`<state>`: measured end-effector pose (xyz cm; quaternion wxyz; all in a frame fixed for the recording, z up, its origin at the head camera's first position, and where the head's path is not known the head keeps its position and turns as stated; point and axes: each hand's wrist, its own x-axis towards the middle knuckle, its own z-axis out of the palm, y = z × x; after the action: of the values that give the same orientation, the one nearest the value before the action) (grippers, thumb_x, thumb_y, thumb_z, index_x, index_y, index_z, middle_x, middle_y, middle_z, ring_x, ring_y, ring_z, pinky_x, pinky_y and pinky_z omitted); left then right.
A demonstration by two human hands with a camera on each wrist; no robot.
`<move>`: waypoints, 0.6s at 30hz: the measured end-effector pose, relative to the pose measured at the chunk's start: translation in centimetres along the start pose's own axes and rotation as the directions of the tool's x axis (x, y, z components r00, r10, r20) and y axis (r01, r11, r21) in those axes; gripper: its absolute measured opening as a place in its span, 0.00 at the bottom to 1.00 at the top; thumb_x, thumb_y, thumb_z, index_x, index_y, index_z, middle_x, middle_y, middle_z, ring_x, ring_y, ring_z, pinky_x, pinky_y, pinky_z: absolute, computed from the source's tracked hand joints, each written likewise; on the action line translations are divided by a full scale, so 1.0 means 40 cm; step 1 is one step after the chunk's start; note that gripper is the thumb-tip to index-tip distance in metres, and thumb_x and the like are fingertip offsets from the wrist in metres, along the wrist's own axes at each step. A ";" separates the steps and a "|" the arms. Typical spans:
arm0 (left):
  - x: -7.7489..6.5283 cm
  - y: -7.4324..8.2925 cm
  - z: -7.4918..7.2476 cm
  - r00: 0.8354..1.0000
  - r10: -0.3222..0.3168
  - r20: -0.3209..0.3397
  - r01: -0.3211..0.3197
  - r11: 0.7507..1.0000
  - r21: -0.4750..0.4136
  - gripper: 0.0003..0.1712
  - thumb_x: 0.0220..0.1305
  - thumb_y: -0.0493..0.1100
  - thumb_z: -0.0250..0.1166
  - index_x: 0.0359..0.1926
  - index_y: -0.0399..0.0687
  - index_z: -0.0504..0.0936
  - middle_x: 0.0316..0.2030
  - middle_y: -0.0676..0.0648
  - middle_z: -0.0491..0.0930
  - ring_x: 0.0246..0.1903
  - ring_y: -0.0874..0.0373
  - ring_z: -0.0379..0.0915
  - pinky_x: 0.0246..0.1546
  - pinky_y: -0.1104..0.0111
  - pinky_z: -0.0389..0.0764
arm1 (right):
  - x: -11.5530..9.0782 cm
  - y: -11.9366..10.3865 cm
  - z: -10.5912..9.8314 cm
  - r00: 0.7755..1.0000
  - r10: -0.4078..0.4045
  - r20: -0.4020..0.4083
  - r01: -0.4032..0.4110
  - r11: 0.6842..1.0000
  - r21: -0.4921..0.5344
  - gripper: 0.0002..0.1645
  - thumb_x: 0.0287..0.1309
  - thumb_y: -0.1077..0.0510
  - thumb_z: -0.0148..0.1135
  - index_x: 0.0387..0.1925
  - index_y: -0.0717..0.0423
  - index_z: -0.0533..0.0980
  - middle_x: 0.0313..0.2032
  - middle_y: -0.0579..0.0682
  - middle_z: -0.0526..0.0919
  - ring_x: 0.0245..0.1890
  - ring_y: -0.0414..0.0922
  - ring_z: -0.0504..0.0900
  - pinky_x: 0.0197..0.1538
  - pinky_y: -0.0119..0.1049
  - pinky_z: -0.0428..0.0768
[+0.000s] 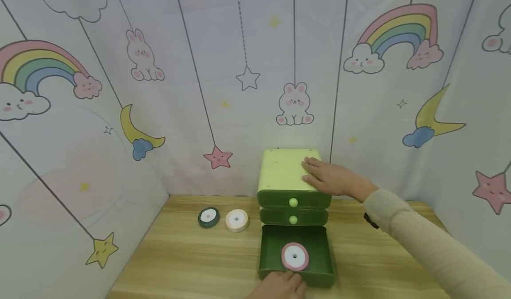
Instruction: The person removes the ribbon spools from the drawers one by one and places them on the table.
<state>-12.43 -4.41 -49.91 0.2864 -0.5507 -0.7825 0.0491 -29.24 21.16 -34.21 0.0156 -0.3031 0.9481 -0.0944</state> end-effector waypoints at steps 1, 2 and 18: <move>0.005 -0.006 -0.007 1.000 -0.003 -0.013 0.003 1.000 -0.009 0.15 0.69 0.58 0.66 0.28 0.59 0.80 0.25 0.62 0.76 0.22 0.74 0.67 0.19 0.84 0.59 | 0.000 0.000 0.000 1.000 0.001 0.002 -0.001 1.000 0.001 0.44 0.82 0.35 0.40 0.82 0.61 0.53 0.83 0.62 0.51 0.84 0.61 0.50 0.83 0.60 0.56; 0.009 -0.013 -0.012 0.999 -0.008 -0.035 0.007 1.000 -0.019 0.14 0.67 0.57 0.68 0.28 0.59 0.80 0.24 0.62 0.76 0.22 0.73 0.67 0.18 0.84 0.60 | 0.000 -0.001 -0.001 1.000 0.001 0.002 -0.001 1.000 0.004 0.44 0.82 0.36 0.40 0.82 0.61 0.53 0.83 0.62 0.51 0.84 0.61 0.50 0.83 0.60 0.56; 0.046 -0.130 -0.061 0.993 0.028 0.114 -0.032 0.999 0.035 0.09 0.62 0.53 0.72 0.42 0.63 0.86 0.35 0.60 0.81 0.32 0.70 0.76 0.26 0.81 0.75 | 0.000 -0.007 -0.003 1.000 0.008 -0.007 -0.008 1.000 -0.005 0.43 0.82 0.37 0.41 0.82 0.62 0.54 0.83 0.63 0.52 0.84 0.61 0.52 0.82 0.60 0.57</move>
<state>-15.94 -5.36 -45.11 0.2511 -0.5531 -0.7882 0.0990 -29.08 20.95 -34.06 0.0117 -0.2991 0.9496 -0.0930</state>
